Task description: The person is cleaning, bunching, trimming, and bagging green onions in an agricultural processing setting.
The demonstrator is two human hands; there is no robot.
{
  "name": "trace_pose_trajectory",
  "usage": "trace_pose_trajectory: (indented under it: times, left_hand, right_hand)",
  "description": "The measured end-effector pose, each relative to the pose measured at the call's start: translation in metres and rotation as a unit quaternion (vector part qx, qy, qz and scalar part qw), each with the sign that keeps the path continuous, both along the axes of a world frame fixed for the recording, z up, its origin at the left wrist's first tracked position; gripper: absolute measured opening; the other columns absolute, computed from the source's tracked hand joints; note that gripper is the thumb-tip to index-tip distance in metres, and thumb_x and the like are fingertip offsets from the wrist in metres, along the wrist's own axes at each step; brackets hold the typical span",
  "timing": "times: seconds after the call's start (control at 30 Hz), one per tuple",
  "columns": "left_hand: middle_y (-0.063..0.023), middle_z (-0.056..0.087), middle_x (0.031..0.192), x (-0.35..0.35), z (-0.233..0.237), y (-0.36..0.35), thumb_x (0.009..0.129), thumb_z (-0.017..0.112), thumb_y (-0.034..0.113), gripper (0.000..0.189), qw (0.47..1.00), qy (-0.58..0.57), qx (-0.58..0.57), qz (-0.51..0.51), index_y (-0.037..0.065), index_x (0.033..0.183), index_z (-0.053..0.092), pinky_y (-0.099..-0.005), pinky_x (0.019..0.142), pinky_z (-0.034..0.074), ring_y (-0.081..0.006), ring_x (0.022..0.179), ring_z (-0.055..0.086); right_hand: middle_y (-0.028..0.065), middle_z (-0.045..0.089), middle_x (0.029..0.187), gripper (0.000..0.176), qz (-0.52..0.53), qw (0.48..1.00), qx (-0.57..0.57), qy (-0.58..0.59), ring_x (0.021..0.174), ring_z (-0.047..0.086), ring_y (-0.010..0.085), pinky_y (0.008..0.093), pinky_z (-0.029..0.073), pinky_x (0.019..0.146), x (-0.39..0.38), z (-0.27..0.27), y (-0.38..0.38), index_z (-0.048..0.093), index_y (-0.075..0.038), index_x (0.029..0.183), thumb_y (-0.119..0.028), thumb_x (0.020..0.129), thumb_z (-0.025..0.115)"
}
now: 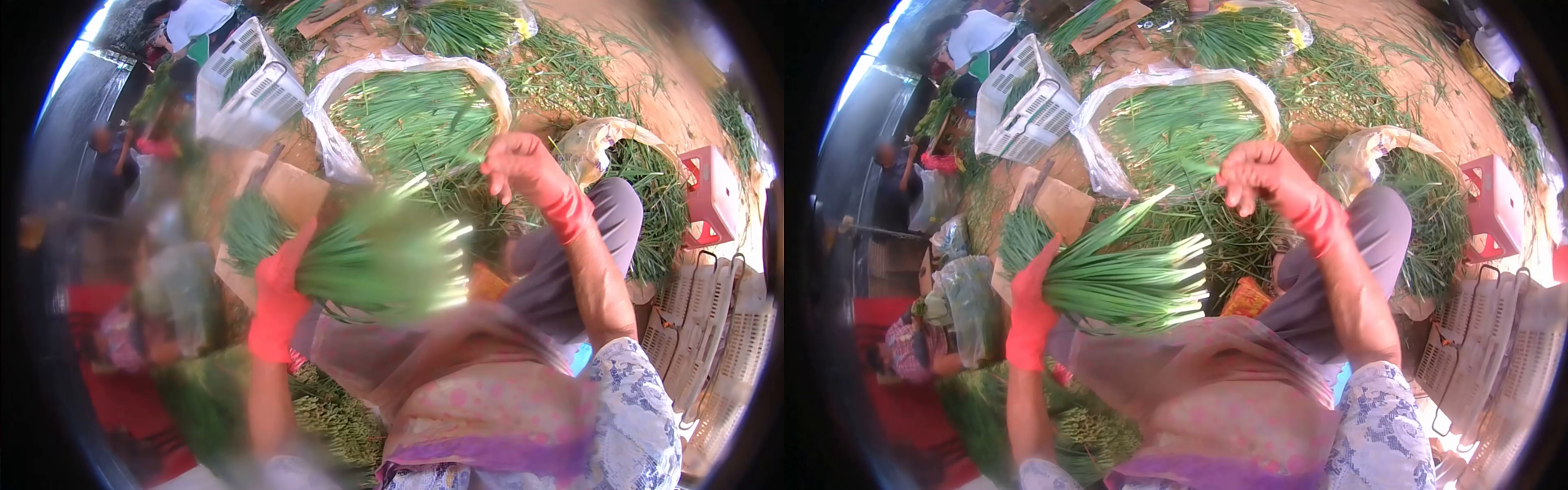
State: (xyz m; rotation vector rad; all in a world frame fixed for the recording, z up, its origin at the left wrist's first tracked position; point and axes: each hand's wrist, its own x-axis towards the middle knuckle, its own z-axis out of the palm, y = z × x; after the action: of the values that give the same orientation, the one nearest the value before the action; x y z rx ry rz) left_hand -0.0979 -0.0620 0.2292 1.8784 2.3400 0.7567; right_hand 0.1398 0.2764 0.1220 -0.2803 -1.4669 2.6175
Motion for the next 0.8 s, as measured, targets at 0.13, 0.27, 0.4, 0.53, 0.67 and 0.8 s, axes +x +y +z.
trace_pose_trajectory:
  times: [0.13,0.27,0.4,0.53,0.67,0.8]
  left_hand:
    - [-0.0190,0.072,0.111,-0.002,-0.003,-0.005,0.078,0.068,-0.004,0.062,1.000,0.001,0.013,0.004,0.003,0.139,0.058,-0.0372,0.086,0.055,-0.0314,0.099,0.072]
    - [-0.0193,0.072,0.111,0.005,-0.003,-0.002,0.077,0.069,-0.004,0.063,1.000,-0.002,0.023,-0.006,0.003,0.139,0.058,-0.0368,0.085,0.055,-0.0316,0.097,0.072]
    - [-0.0189,0.072,0.110,0.008,0.001,0.007,0.076,0.071,-0.002,0.064,0.999,0.039,0.019,-0.030,0.004,0.139,0.058,-0.0375,0.080,0.056,-0.0337,0.093,0.072]
    - [-0.0185,0.071,0.106,0.010,0.008,0.009,0.075,0.071,-0.001,0.065,0.998,0.053,0.010,-0.037,0.006,0.138,0.059,-0.0397,0.075,0.056,-0.0360,0.088,0.071]
    - [-0.0186,0.071,0.104,0.011,0.012,0.008,0.075,0.069,-0.002,0.064,0.996,0.075,-0.017,-0.044,0.007,0.138,0.059,-0.0406,0.072,0.056,-0.0373,0.086,0.070]
    - [-0.0180,0.071,0.104,0.013,0.014,0.010,0.074,0.067,-0.003,0.065,0.994,0.086,-0.050,-0.042,0.008,0.137,0.059,-0.0410,0.071,0.055,-0.0382,0.085,0.069]
  right_hand:
    - [0.0103,0.075,0.092,0.029,0.092,0.739,0.597,-0.298,0.091,0.072,0.0222,0.0342,0.057,0.082,0.012,0.006,-0.015,0.070,0.002,0.112,-0.020,0.094,0.065]
    - [0.0161,0.074,0.104,0.030,-0.060,0.923,0.364,-0.106,0.097,0.071,0.0263,0.0352,0.055,0.086,-0.008,0.064,-0.064,0.072,-0.002,0.114,-0.022,0.093,0.067]
    - [0.0116,0.076,0.099,0.029,0.017,0.943,0.325,-0.070,0.090,0.071,0.0189,0.0338,0.056,0.082,-0.045,0.075,-0.100,0.072,-0.005,0.117,-0.018,0.091,0.071]
    - [0.0097,0.075,0.100,0.035,0.015,0.999,0.031,0.020,0.090,0.070,0.0159,0.0309,0.057,0.080,-0.066,0.053,-0.109,0.070,-0.002,0.117,-0.011,0.084,0.080]
    - [0.0085,0.073,0.101,0.035,0.030,0.995,-0.091,0.017,0.093,0.068,0.0143,0.0293,0.056,0.081,-0.063,0.041,-0.125,0.068,0.000,0.113,-0.008,0.082,0.082]
    - [0.0073,0.072,0.103,0.035,0.047,0.999,0.001,0.005,0.092,0.067,0.0129,0.0286,0.056,0.081,-0.062,0.038,-0.125,0.069,-0.001,0.112,-0.007,0.080,0.081]
